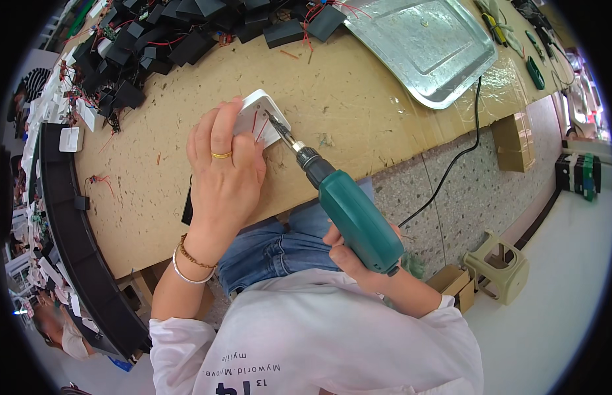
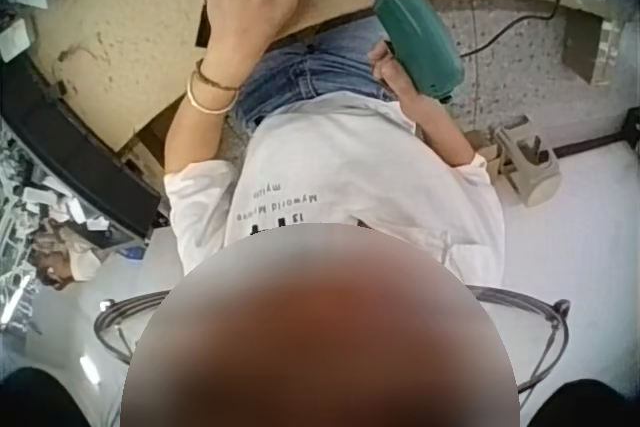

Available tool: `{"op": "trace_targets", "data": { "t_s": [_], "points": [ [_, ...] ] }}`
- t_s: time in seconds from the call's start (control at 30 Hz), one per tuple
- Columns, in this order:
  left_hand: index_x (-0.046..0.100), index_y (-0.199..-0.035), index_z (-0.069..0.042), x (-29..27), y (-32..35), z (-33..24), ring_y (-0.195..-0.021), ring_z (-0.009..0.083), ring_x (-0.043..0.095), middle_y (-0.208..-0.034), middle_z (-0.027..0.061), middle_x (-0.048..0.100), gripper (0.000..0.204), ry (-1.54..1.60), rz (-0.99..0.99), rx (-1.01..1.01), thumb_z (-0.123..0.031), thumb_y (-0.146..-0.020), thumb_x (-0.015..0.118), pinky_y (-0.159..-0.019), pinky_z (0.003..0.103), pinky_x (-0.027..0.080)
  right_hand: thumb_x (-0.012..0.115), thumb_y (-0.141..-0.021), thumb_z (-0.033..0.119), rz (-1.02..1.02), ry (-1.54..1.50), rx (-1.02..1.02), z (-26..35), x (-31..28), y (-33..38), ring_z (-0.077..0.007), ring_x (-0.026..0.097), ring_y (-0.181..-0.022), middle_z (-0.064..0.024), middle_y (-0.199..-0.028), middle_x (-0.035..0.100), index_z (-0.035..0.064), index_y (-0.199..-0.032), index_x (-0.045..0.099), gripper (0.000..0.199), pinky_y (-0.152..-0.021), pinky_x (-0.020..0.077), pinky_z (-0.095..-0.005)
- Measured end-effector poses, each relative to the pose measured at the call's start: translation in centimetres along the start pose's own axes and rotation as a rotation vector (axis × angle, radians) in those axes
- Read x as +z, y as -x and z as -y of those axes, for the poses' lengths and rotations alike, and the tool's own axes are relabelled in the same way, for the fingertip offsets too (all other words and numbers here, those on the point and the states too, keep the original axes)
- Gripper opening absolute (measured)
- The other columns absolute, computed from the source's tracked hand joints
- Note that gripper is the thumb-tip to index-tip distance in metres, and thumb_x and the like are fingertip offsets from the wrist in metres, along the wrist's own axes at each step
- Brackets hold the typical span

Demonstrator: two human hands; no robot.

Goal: Soldering wires to small electronic components at a factory workstation.

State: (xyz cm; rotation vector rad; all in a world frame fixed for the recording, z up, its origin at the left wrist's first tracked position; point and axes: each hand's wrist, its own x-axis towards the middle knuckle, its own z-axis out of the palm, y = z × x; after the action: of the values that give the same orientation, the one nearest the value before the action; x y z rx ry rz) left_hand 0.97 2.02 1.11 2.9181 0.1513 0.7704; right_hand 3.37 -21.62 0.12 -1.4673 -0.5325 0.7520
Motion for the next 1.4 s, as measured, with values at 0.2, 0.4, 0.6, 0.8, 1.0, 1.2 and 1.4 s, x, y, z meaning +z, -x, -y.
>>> {"op": "trace_targets", "data": {
  "t_s": [0.2,0.4,0.6,0.8,1.0,1.2,1.4],
  "points": [
    [0.050,-0.082,-0.003,0.3,0.1,0.1,-0.116,0.0316,0.042,-0.128,0.0124,0.041,0.015,-0.010,-0.004,-0.016,-0.009,-0.072,0.060,-0.097,0.051,0.034,0.068,-0.081,0.014,-0.090,-0.068,0.013,0.3,0.4,-0.3,-0.0151,0.060,-0.068,-0.0088,-0.081,0.063,-0.0024,-0.099,0.061,0.025,-0.078,0.0512,-0.0344],
    [0.051,-0.080,-0.003,0.1,0.0,-0.1,-0.115,0.0312,0.043,-0.127,0.0126,0.041,0.014,-0.035,0.010,0.004,-0.009,-0.071,0.059,-0.097,0.051,0.034,0.063,-0.088,0.031,0.026,0.022,-0.004,-0.2,-0.2,0.1,-0.0132,0.055,-0.070,-0.0146,-0.093,0.057,0.0002,-0.121,0.048,0.047,-0.065,0.0483,-0.0286],
    [0.051,-0.081,-0.003,0.1,0.1,-0.1,-0.114,0.0313,0.043,-0.127,0.0124,0.041,0.013,-0.039,0.021,0.009,-0.008,-0.072,0.058,-0.097,0.051,0.035,0.068,-0.082,0.013,-0.089,-0.052,0.036,0.4,0.5,-0.3,-0.0150,0.061,-0.068,-0.0079,-0.081,0.063,-0.0018,-0.099,0.061,0.024,-0.081,0.0506,-0.0357],
    [0.051,-0.082,-0.003,0.1,0.1,-0.1,-0.114,0.0313,0.043,-0.127,0.0124,0.041,0.013,-0.042,0.025,0.006,-0.008,-0.072,0.058,-0.097,0.051,0.035,0.068,-0.081,0.011,-0.100,-0.106,0.031,0.0,0.6,-0.2,-0.0142,0.061,-0.069,-0.0078,-0.082,0.063,-0.0030,-0.104,0.058,0.029,-0.078,0.0508,-0.0330],
    [0.051,-0.082,-0.003,0.1,0.1,-0.1,-0.114,0.0311,0.044,-0.127,0.0122,0.041,0.012,-0.049,0.025,0.009,-0.008,-0.073,0.057,-0.097,0.050,0.035,0.066,-0.084,0.018,-0.055,-0.039,0.043,0.3,0.4,-0.4,-0.0134,0.058,-0.069,-0.0111,-0.086,0.061,-0.0014,-0.112,0.054,0.036,-0.069,0.0492,-0.0292],
    [0.052,-0.082,-0.003,0.0,0.0,-0.2,-0.114,0.0308,0.044,-0.126,0.0116,0.041,0.012,-0.043,0.022,0.008,-0.008,-0.073,0.057,-0.097,0.050,0.035,0.066,-0.084,0.017,-0.060,-0.034,0.065,0.7,0.4,-0.4,-0.0137,0.058,-0.068,-0.0109,-0.086,0.061,-0.0007,-0.109,0.055,0.032,-0.070,0.0493,-0.0299],
    [0.052,-0.083,-0.003,0.0,0.0,-0.3,-0.114,0.0308,0.043,-0.126,0.0115,0.041,0.013,-0.043,0.026,0.008,-0.009,-0.073,0.057,-0.097,0.050,0.034,0.064,-0.087,0.024,-0.027,0.019,0.054,1.2,0.3,-0.4,-0.0139,0.056,-0.067,-0.0142,-0.089,0.059,0.0003,-0.118,0.050,0.042,-0.063,0.0488,-0.0279]
  ]
}}
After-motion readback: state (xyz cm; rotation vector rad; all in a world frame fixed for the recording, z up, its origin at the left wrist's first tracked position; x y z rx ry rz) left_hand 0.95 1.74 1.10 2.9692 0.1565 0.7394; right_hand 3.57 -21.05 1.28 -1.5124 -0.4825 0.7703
